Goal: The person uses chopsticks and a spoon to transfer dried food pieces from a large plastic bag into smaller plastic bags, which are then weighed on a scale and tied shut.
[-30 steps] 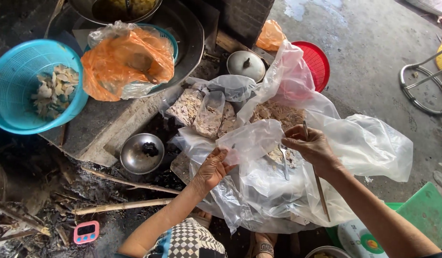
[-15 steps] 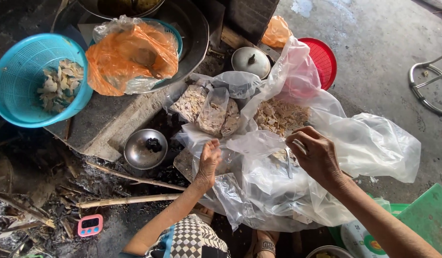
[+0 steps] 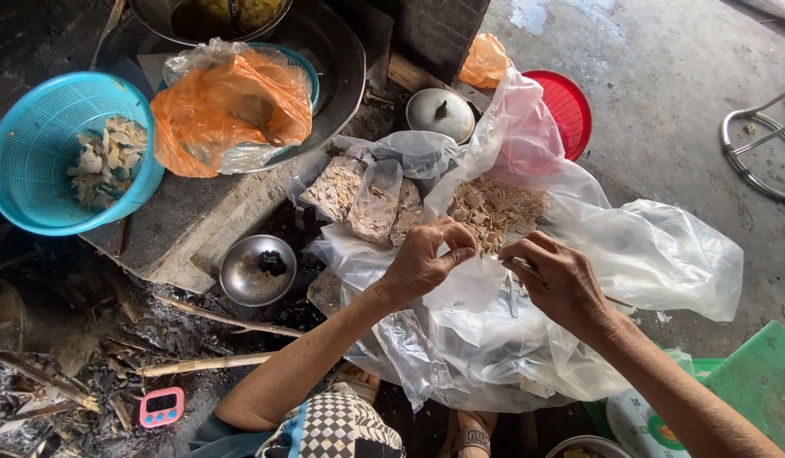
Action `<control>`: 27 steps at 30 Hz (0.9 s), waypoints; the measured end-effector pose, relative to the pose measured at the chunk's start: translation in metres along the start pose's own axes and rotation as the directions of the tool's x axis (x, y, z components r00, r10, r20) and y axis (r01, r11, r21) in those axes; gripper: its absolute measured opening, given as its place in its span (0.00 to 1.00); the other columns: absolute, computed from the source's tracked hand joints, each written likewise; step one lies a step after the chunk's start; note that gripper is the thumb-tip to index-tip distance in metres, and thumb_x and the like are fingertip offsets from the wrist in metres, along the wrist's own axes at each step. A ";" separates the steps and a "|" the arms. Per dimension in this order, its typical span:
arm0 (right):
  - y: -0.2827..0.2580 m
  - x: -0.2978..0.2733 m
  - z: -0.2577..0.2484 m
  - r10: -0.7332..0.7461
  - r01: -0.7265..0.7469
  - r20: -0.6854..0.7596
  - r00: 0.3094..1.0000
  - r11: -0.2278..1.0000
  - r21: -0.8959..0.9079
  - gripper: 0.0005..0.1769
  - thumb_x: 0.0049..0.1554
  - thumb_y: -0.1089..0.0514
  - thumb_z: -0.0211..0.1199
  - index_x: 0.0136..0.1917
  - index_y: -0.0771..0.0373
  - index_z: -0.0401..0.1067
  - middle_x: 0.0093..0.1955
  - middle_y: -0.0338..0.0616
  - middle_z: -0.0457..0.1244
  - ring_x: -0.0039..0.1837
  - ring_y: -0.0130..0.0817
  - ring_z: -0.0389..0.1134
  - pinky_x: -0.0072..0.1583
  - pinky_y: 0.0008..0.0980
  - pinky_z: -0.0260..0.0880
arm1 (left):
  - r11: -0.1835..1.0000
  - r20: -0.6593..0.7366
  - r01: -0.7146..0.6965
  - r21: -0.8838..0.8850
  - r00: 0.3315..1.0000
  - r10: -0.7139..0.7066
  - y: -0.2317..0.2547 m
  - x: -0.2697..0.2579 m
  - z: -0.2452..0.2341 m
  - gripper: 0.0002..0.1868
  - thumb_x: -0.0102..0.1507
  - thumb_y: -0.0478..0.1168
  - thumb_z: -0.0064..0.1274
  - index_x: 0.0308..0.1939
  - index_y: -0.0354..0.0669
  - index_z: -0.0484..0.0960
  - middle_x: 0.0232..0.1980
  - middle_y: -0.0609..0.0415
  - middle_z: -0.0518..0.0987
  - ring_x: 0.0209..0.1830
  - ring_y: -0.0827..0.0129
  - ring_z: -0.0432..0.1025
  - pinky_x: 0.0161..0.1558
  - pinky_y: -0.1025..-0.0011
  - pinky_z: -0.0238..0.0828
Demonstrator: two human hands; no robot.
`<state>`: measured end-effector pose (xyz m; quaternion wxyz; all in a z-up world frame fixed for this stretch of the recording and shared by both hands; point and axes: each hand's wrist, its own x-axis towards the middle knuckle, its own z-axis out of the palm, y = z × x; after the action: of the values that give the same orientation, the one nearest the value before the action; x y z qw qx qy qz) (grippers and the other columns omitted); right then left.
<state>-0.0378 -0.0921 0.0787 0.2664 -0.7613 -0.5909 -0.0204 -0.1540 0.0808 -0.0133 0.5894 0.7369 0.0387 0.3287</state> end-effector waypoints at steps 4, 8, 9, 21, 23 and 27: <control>0.014 -0.002 0.001 -0.005 0.005 -0.029 1.000 1.000 -0.017 0.04 0.57 0.60 0.66 0.45 0.51 0.75 0.38 0.41 0.65 0.42 0.49 0.71 0.44 0.42 0.72 | 0.992 -0.058 0.123 -0.009 0.991 -0.123 -0.011 -0.005 0.004 0.01 0.66 0.42 0.56 0.41 0.53 0.82 0.35 0.57 0.80 0.40 0.64 0.77 0.44 0.64 0.74; 0.039 -0.003 0.003 0.151 -0.144 -0.036 0.988 0.979 0.147 0.04 0.56 0.59 0.70 0.46 0.53 0.78 0.37 0.41 0.69 0.40 0.39 0.72 0.44 0.36 0.72 | 0.868 -0.065 0.230 -0.440 0.956 -0.286 0.020 -0.006 -0.001 0.03 0.73 0.35 0.40 0.45 0.40 0.69 0.46 0.45 0.80 0.36 0.64 0.81 0.39 0.72 0.81; 0.045 -0.003 0.004 0.253 -0.239 -0.026 0.967 0.940 0.241 0.07 0.55 0.61 0.72 0.48 0.55 0.79 0.38 0.42 0.71 0.40 0.32 0.72 0.45 0.34 0.73 | 0.824 -0.059 0.243 -0.512 0.947 -0.316 0.026 -0.007 0.000 0.04 0.74 0.37 0.38 0.46 0.41 0.66 0.49 0.44 0.80 0.37 0.64 0.81 0.39 0.73 0.81; 0.042 -0.013 0.019 0.532 -0.599 0.381 0.756 0.326 0.732 0.08 0.53 0.65 0.71 0.47 0.67 0.77 0.22 0.33 0.53 0.20 0.14 0.47 0.24 0.14 0.42 | 0.549 -0.229 0.158 -0.821 0.790 -0.569 0.045 0.007 -0.016 0.06 0.74 0.45 0.39 0.44 0.52 0.66 0.54 0.46 0.80 0.47 0.62 0.80 0.47 0.68 0.82; 0.051 -0.019 0.022 0.550 -0.645 0.430 0.716 0.286 0.708 0.17 0.53 0.63 0.71 0.55 0.65 0.75 0.36 0.40 0.62 0.21 0.15 0.48 0.24 0.15 0.42 | 0.513 -0.249 0.133 -0.848 0.755 -0.607 0.015 0.005 -0.015 0.06 0.74 0.46 0.42 0.44 0.52 0.67 0.54 0.48 0.81 0.48 0.63 0.80 0.48 0.68 0.82; 0.045 -0.031 0.025 0.529 -0.743 0.563 0.635 0.218 0.633 0.32 0.48 0.66 0.75 0.66 0.69 0.73 0.33 0.36 0.63 0.21 0.14 0.48 0.23 0.14 0.44 | 0.393 -0.251 0.082 -0.916 0.648 -0.719 -0.015 -0.002 -0.015 0.07 0.72 0.46 0.46 0.43 0.51 0.69 0.53 0.47 0.84 0.49 0.57 0.81 0.50 0.62 0.83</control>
<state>-0.0138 -0.1159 0.0291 0.5052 -0.7081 -0.1827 0.4582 -0.1583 0.0967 -0.0261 0.8829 0.1614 0.2560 0.3591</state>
